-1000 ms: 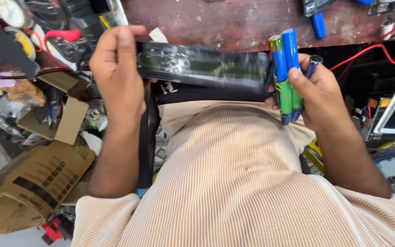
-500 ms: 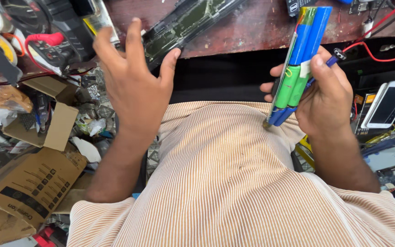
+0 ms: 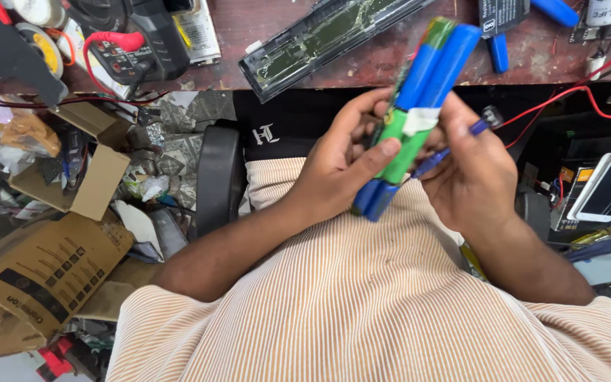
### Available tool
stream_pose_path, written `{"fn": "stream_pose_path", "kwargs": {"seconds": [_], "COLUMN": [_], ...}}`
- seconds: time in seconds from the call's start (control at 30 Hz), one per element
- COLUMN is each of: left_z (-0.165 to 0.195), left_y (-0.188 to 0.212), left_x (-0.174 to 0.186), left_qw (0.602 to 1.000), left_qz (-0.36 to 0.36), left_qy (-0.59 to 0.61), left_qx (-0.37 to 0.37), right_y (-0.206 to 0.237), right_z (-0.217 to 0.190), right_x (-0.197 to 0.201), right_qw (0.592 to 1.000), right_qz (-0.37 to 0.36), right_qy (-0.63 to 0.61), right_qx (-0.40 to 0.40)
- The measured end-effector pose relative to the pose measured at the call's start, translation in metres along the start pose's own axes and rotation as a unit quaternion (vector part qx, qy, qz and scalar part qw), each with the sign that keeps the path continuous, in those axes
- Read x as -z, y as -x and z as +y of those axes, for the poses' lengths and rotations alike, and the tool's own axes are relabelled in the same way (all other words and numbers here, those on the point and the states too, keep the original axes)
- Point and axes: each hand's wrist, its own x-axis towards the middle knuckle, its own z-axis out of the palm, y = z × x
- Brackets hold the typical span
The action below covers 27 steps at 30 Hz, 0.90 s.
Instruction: The person sits in a chair and disassembles a laptop battery pack. They remove rubber bands from the black casing, slide off the plastic housing, separate the 18650 battery cells and circuit board from the shell, and hold up the exposed cell pack and empty casing.
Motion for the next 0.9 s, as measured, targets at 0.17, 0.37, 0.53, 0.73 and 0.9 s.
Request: {"fn": "stream_pose_path", "kwargs": {"seconds": [0.17,0.37,0.53,0.73,0.9], "left_z": [-0.011,-0.003,0.004,0.003,0.002], "left_y": [0.002,0.007,0.012,0.016,0.021], "left_x": [0.015,0.021,0.024,0.026,0.031], "left_qw": [0.994,0.988,0.968,0.969,0.993], "left_qz": [-0.030,-0.027,-0.030,-0.014,-0.029], "left_qy": [0.096,0.137,0.238,0.240,0.112], "left_qx": [0.043,0.061,0.068,0.059,0.015], "right_y": [-0.002,-0.025,-0.043,-0.069,-0.051], "right_z": [-0.008,-0.024,-0.026,-0.020,-0.016], "right_x": [0.001,0.011,0.021,0.030,0.024], "right_qw": [0.942,0.690,0.323,0.230,0.300], "right_qz": [0.074,0.179,-0.001,-0.084,-0.040], "right_qy": [0.326,0.693,0.916,0.908,0.885], "right_qx": [-0.033,0.106,0.236,0.339,0.353]}}
